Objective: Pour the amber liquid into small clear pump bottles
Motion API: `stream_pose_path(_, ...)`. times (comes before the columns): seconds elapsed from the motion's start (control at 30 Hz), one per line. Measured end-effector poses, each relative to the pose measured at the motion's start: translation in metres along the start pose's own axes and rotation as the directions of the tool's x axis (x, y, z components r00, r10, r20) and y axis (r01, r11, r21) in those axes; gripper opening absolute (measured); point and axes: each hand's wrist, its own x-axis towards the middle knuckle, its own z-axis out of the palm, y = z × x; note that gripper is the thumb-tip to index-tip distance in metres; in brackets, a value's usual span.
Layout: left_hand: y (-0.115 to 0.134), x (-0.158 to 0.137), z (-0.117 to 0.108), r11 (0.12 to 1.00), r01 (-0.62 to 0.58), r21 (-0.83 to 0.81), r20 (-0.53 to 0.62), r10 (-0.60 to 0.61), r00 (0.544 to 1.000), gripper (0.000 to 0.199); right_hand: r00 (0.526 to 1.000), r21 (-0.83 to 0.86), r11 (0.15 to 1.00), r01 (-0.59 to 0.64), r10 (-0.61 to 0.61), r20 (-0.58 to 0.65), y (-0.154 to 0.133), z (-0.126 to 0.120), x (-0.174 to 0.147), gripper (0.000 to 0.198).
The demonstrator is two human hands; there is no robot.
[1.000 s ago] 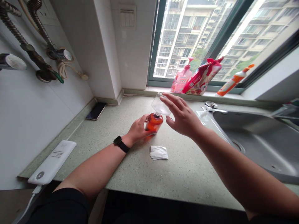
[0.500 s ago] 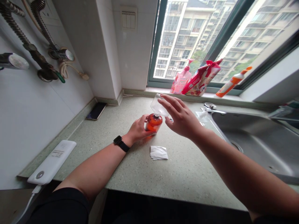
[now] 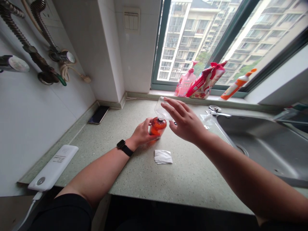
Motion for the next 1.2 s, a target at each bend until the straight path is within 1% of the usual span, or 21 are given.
stream_pose_path(0.23,0.001,0.000,0.000,1.000,-0.017,0.009,0.001,0.017,1.000,0.071,1.000,0.002,1.000,-0.004,0.004,0.010,-0.001,-0.002,0.000,0.101)
stream_pose_path(0.5,0.000,0.000,-0.001,0.999,-0.047,0.019,0.004,0.047,0.999,0.073,1.000,-0.018,1.000,0.024,-0.024,0.000,-0.005,-0.004,-0.002,0.102)
stream_pose_path(0.83,-0.002,0.000,-0.001,0.998,-0.055,0.043,0.000,0.055,0.998,0.075,1.000,-0.021,1.000,0.013,-0.012,0.014,-0.013,-0.008,-0.004,0.104)
stream_pose_path(1.2,-0.003,0.000,-0.002,0.990,-0.102,0.097,0.013,0.102,0.995,0.069,1.000,-0.030,1.000,0.004,-0.003,0.025,-0.017,-0.009,-0.007,0.107)
